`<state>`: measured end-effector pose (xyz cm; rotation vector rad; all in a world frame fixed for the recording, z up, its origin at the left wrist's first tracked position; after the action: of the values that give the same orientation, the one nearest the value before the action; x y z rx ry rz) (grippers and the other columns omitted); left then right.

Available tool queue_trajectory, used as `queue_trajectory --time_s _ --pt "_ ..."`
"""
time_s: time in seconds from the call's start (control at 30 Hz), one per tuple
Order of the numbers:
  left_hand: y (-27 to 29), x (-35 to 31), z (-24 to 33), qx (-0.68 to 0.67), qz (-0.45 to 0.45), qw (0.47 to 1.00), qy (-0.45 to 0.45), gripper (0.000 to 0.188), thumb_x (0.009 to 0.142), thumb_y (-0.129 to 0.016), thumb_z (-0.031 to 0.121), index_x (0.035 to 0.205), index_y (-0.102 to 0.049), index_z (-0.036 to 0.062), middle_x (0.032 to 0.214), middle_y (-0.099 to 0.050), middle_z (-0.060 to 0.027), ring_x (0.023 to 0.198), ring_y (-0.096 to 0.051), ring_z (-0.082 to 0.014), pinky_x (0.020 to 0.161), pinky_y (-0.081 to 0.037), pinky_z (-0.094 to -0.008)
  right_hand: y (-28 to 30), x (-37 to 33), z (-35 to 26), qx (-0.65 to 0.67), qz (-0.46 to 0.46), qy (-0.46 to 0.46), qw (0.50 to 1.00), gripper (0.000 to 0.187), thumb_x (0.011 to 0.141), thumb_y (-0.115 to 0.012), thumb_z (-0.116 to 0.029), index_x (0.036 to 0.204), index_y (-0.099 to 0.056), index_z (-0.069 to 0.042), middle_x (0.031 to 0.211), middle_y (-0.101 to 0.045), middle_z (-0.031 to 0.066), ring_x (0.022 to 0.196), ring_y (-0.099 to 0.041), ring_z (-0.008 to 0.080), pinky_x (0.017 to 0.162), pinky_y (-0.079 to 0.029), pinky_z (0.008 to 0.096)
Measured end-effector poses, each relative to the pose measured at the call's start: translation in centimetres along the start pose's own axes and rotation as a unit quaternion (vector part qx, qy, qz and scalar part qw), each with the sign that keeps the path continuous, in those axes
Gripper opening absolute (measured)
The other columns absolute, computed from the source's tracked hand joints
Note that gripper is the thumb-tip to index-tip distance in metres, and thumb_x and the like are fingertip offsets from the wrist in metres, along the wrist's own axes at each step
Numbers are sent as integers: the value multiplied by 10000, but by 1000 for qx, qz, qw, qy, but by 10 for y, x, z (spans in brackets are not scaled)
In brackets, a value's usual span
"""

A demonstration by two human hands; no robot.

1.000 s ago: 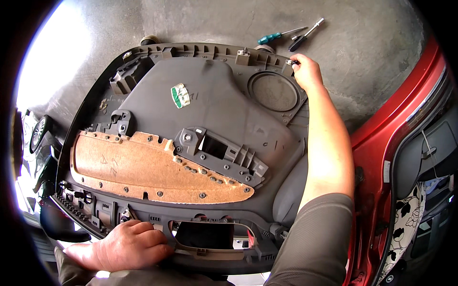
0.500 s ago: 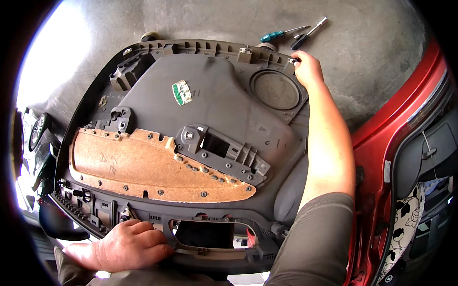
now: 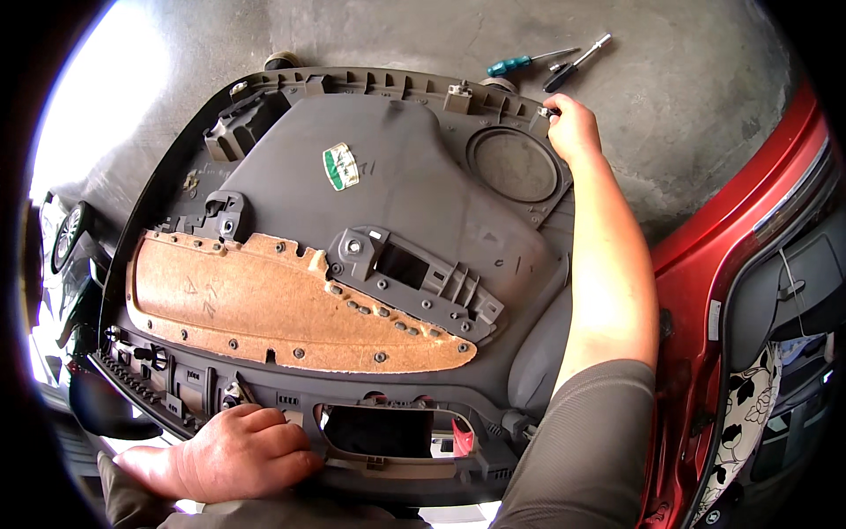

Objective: The person works on small fastener clips using an orange pry tool and a metal blade, walks to a car, inserts the clips into a removed door panel, and reaches inside the vehicle door by hand.

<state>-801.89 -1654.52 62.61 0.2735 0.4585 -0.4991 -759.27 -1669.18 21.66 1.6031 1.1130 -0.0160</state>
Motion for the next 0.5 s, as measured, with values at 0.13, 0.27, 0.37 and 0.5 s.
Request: queue_trajectory --time_s 0.13,0.27,0.37,0.5 --pt "0 0 0 -5 -3 1000 3 288 825 -688 182 1111 -717 158 966 -646 -11 860 -670 -202 708 -577 -341 -2 -1 4 -14 0 8 1000 278 973 -628 27 1218 -723 -68 1132 -770 119 1043 -728 213 950 -563 346" --pt "0 0 -1 -6 -1 1000 6 289 826 -688 181 1113 -715 158 965 -646 -10 858 -670 -202 700 -576 -341 -1 -4 -9 -20 -4 -12 1000 274 967 -639 4 1217 -723 -71 1133 -765 133 1036 -728 224 956 -562 347" --pt "1 0 0 -3 -3 1000 1 278 831 -686 180 1106 -714 159 965 -646 -8 858 -670 -202 693 -574 -343 2 -3 -13 -47 5 7 999 284 950 -641 -5 1213 -724 -76 1132 -760 158 1041 -733 276 962 -567 372" --pt "-1 -1 0 -6 0 1000 2 267 833 -686 181 1098 -714 161 963 -645 -5 858 -670 -202 695 -575 -342 3 -4 -15 -91 31 63 993 290 922 -633 2 1184 -730 -74 1122 -755 190 1061 -727 351 964 -572 415"
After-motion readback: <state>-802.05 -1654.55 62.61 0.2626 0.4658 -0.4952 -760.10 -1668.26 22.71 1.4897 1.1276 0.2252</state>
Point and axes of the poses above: each hand's wrist, its own x-axis towards the middle knuckle, its own y-axis out of the back of the hand, z = x × y, the point moved 5 cm from there along x, towards the middle knuckle
